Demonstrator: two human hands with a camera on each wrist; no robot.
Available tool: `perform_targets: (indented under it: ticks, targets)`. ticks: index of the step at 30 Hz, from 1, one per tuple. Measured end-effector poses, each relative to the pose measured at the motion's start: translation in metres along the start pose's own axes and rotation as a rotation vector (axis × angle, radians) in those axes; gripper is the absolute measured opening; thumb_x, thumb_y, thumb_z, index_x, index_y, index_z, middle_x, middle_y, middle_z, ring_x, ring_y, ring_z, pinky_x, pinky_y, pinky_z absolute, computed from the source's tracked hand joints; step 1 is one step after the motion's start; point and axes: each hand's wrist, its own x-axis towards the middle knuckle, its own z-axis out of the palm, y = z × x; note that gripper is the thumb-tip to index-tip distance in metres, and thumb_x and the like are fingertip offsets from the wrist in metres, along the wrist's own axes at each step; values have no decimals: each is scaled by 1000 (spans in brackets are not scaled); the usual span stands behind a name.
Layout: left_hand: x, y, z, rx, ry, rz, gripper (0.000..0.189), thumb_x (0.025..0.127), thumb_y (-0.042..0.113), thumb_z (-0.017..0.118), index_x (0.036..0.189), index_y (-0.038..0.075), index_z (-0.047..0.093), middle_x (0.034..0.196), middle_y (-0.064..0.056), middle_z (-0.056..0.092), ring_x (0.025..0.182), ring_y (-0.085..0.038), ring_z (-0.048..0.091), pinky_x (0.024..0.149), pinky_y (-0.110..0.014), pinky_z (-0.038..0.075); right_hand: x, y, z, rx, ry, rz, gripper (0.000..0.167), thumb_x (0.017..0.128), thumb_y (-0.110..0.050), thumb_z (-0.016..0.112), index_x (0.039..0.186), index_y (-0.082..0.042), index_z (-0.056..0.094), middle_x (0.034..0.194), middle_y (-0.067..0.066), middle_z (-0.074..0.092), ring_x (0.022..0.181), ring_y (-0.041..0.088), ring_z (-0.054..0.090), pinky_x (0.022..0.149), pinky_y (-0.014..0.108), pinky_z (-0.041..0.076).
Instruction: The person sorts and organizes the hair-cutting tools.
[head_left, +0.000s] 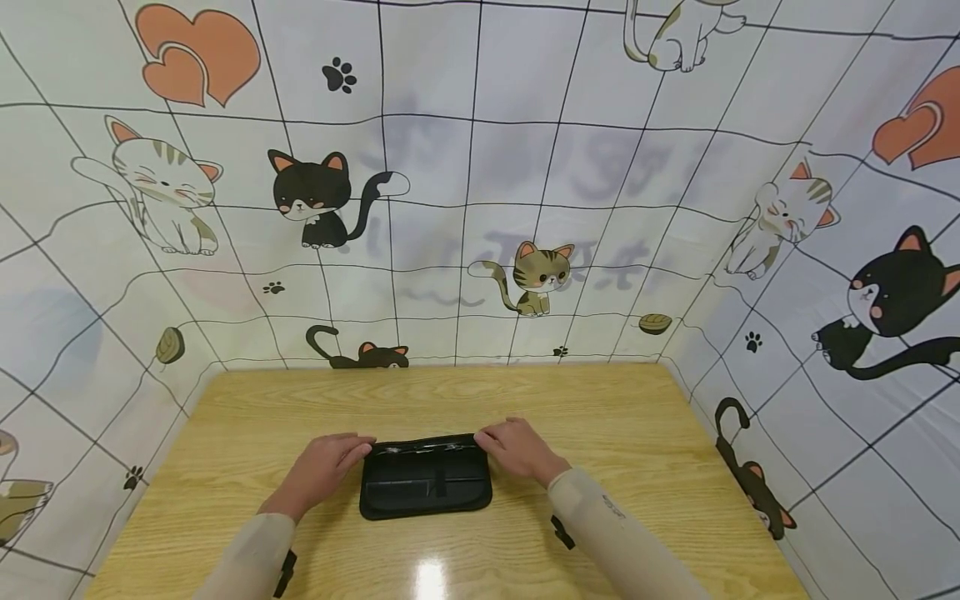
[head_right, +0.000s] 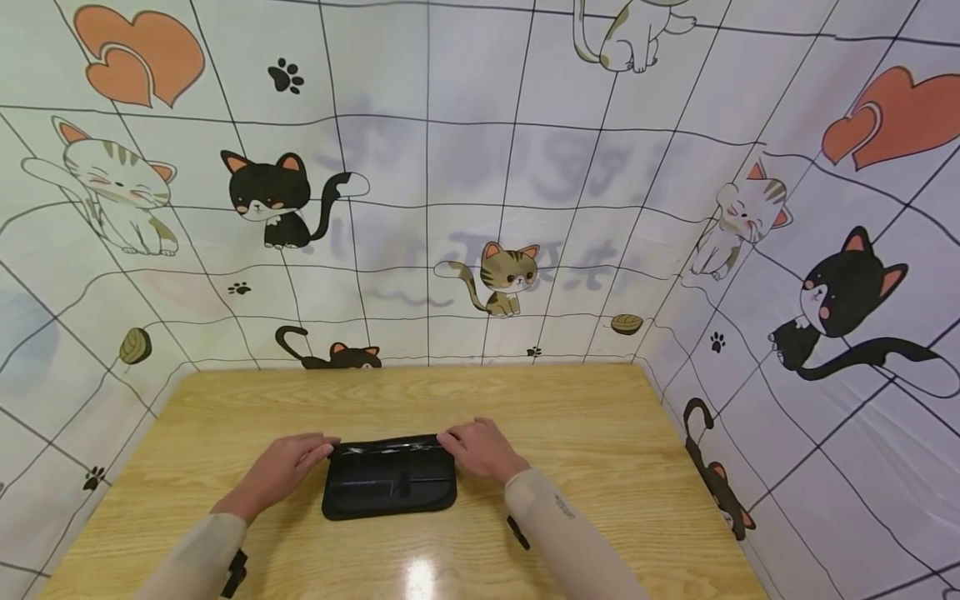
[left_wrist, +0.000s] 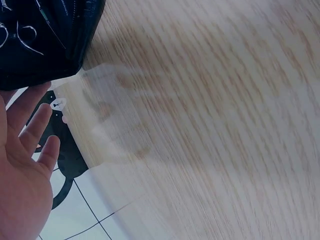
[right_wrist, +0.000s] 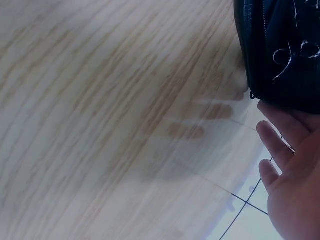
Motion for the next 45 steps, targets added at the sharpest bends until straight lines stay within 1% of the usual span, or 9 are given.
perform_targets:
  ticks: [5, 9, 17, 20, 27, 30, 34, 41, 45]
  targets:
    - [-4, 0, -3, -66, -108, -43, 39, 102, 40, 48, 125, 16, 68, 125, -9, 68, 123, -37, 59, 105, -56, 44, -5, 1, 0, 58, -37, -22, 56, 105, -48, 29, 129, -11, 64, 124, 4, 69, 118, 22, 63, 116, 55, 31]
    - [-5, 0, -6, -105, -177, -80, 46, 101, 47, 45, 130, 16, 65, 132, -14, 63, 127, -41, 54, 107, -60, 40, -8, 1, 0, 62, -69, -33, 58, 105, -49, 30, 133, -9, 61, 129, 5, 66, 121, 23, 61, 116, 56, 30]
    - [-10, 2, -7, -105, -237, -119, 51, 96, 53, 50, 132, 19, 63, 138, -22, 56, 129, -44, 51, 106, -63, 39, -13, 2, 3, 68, -148, -7, 62, 103, -54, 32, 142, -10, 51, 140, 5, 58, 130, 24, 54, 119, 56, 23]
    - [-13, 0, -6, -108, -244, -117, 52, 95, 54, 52, 133, 21, 62, 139, -22, 55, 130, -44, 50, 106, -63, 38, -14, 2, 3, 49, -163, -2, 64, 102, -56, 33, 144, -10, 48, 144, 6, 54, 133, 24, 51, 119, 55, 23]
    - [-16, -3, -5, -119, -251, -101, 56, 91, 57, 56, 134, 22, 61, 136, -9, 61, 135, -39, 47, 109, -66, 31, -19, -3, 3, -14, -172, -10, 70, 99, -60, 38, 147, -10, 44, 147, 7, 51, 137, 26, 47, 120, 53, 22]
    - [-19, -1, -5, -99, -239, -78, 56, 89, 56, 59, 134, 22, 62, 136, -7, 62, 136, -37, 46, 108, -67, 29, -21, -4, 4, -41, -173, -19, 75, 97, -63, 39, 148, -9, 42, 148, 8, 49, 137, 26, 45, 120, 53, 22]
    - [-22, 1, -3, -21, -206, -37, 55, 88, 54, 62, 132, 21, 63, 134, -5, 63, 134, -36, 48, 105, -67, 33, -24, -5, 5, -64, -178, -24, 80, 95, -66, 40, 150, -9, 38, 150, 7, 46, 139, 26, 42, 121, 52, 19]
    - [-28, 1, 4, 93, -157, 16, 55, 87, 56, 62, 131, 23, 64, 134, -4, 63, 132, -32, 51, 106, -62, 37, -27, -7, 10, -141, -143, -37, 83, 92, -70, 44, 150, -11, 39, 149, 7, 46, 139, 24, 41, 122, 51, 19]
    - [-32, 0, 9, 139, -104, 76, 55, 86, 55, 63, 130, 22, 65, 133, -5, 64, 129, -30, 53, 105, -58, 40, -29, -8, 13, -161, -122, -38, 86, 89, -73, 45, 150, -12, 39, 149, 5, 46, 140, 25, 39, 122, 51, 18]
